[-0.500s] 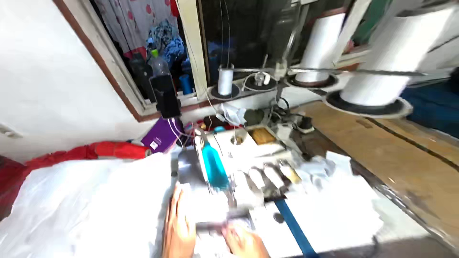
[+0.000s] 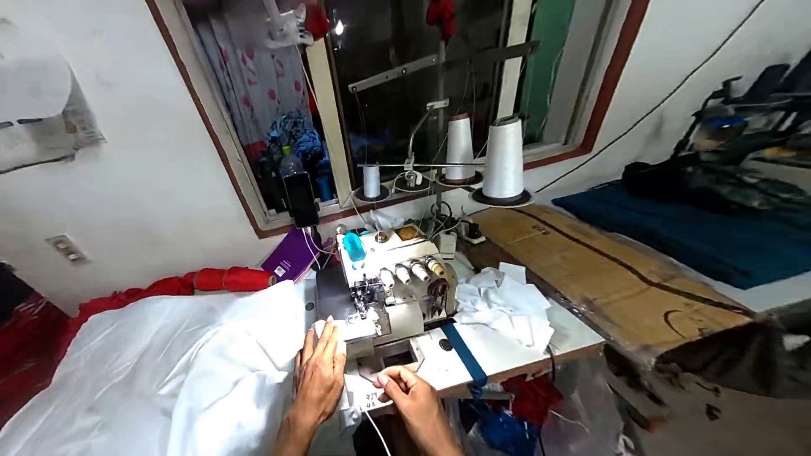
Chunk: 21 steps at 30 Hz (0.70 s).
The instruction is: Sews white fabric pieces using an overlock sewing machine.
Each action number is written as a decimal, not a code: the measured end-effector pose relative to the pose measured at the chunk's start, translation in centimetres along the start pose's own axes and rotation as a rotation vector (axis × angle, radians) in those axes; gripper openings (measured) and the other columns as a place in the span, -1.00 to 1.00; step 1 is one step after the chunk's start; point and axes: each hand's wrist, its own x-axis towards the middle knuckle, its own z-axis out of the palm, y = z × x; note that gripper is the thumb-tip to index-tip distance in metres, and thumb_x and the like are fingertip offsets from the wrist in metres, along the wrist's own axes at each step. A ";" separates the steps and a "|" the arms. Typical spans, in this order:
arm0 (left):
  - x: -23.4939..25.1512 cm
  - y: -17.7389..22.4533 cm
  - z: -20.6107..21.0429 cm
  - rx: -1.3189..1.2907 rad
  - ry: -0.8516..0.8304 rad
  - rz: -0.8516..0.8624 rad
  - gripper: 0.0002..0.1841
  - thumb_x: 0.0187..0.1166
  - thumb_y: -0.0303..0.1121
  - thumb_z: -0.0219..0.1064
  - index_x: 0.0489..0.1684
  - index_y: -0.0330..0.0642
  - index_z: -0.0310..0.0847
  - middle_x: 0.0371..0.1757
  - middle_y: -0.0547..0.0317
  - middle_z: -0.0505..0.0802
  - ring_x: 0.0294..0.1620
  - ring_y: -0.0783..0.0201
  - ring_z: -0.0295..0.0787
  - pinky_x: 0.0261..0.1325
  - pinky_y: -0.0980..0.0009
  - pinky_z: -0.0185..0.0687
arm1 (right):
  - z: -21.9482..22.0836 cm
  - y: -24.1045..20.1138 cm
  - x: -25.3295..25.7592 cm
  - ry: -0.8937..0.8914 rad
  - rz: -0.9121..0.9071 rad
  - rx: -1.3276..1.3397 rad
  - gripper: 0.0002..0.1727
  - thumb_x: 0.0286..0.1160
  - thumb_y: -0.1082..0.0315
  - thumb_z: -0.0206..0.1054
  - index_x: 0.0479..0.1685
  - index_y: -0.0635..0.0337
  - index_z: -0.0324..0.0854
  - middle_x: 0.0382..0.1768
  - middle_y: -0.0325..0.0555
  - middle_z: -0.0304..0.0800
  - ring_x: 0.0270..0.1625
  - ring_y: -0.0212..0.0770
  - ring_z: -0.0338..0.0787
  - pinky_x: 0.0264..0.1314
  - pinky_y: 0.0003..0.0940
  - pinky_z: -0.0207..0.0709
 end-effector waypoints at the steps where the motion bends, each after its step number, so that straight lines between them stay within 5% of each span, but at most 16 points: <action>1: -0.3 0.1 0.0 0.015 0.001 0.008 -0.45 0.84 -0.10 -0.16 0.71 -0.01 0.46 0.82 0.16 0.39 0.84 -0.21 0.13 0.71 -0.25 0.10 | 0.4 -0.1 -0.1 -0.003 -0.018 -0.027 -0.76 0.63 0.25 0.36 0.05 0.20 0.78 -0.15 -0.13 0.94 -0.16 -0.26 0.93 0.03 -0.24 0.82; 7: -1.2 0.0 0.8 0.043 0.067 0.078 -0.45 0.80 -0.13 -0.15 0.65 -0.03 0.53 0.77 0.14 0.47 0.80 -0.28 0.20 0.66 -0.32 0.12 | 3.6 -1.4 0.4 -0.082 0.027 -0.045 -0.56 0.54 0.15 0.46 0.27 0.27 0.72 0.13 0.02 0.87 0.11 -0.16 0.88 0.28 -0.16 0.71; 10: -1.3 -0.2 0.8 0.053 0.104 0.115 -0.46 0.77 -0.17 -0.12 0.59 -0.06 0.60 0.72 0.10 0.54 0.75 -0.34 0.29 0.61 -0.37 0.18 | 5.5 -1.0 1.9 -0.086 0.035 -0.035 -0.67 0.56 0.23 0.42 0.17 0.22 0.81 0.03 -0.05 0.93 0.11 -0.24 0.88 0.35 -0.17 0.65; 15: -1.1 -1.0 0.6 0.112 0.156 0.243 -0.46 0.81 -0.05 -0.10 0.47 -0.05 0.71 0.64 0.03 0.63 0.67 -0.44 0.38 0.52 -0.53 0.18 | 5.9 0.4 2.7 -0.034 -0.009 0.089 -0.84 0.50 0.32 0.41 -0.17 0.19 0.86 -0.30 -0.23 0.89 -0.22 -0.45 0.80 0.00 -0.37 0.67; 17: -1.1 -1.0 0.9 0.166 0.174 0.292 -0.41 0.84 0.04 -0.16 0.42 -0.04 0.74 0.61 -0.06 0.65 0.65 -0.44 0.41 0.53 -0.53 0.18 | 4.8 0.7 2.1 0.000 0.004 0.177 -0.84 0.52 0.31 0.40 -0.18 0.22 0.81 -0.42 -0.28 0.78 -0.37 -0.48 0.69 -0.19 -0.45 0.59; 21: -0.8 0.2 1.9 0.179 0.148 0.336 -0.35 0.84 0.15 -0.21 0.47 -0.02 0.70 0.62 -0.18 0.62 0.68 -0.40 0.39 0.60 -0.50 0.13 | 2.5 0.8 1.4 0.121 0.064 0.312 -0.89 0.54 0.45 0.34 -0.14 0.30 0.73 -0.48 -0.26 0.77 -0.41 -0.46 0.72 -0.23 -0.43 0.65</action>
